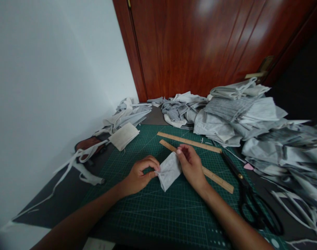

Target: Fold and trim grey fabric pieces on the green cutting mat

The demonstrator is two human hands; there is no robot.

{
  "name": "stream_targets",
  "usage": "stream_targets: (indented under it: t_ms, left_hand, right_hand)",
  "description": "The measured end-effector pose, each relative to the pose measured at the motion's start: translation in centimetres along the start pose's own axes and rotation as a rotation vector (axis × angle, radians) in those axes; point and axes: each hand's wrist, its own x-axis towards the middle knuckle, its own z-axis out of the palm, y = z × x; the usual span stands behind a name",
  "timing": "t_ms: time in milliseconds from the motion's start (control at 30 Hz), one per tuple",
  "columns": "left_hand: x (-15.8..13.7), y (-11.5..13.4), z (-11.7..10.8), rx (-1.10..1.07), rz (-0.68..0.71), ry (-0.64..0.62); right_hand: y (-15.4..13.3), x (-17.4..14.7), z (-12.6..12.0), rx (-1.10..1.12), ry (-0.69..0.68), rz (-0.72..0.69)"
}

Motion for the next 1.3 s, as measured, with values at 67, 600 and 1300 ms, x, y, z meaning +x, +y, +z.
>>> stream_targets:
  t_ms: [67,600,1300]
  left_hand:
    - [-0.2,-0.2,0.0,0.302,0.074,0.041]
    - [-1.3,-0.4,1.5,0.647,0.142,-0.452]
    - [-0.6,-0.7,1.7,0.271,-0.195,-0.315]
  right_hand:
    - [-0.7,-0.3,-0.3,-0.111,0.044,-0.148]
    - [-0.6,-1.1,-0.6,-0.673,-0.458,-0.572]
    - [-3.2,-1.0,-2.5,-0.408,-0.904,-0.404]
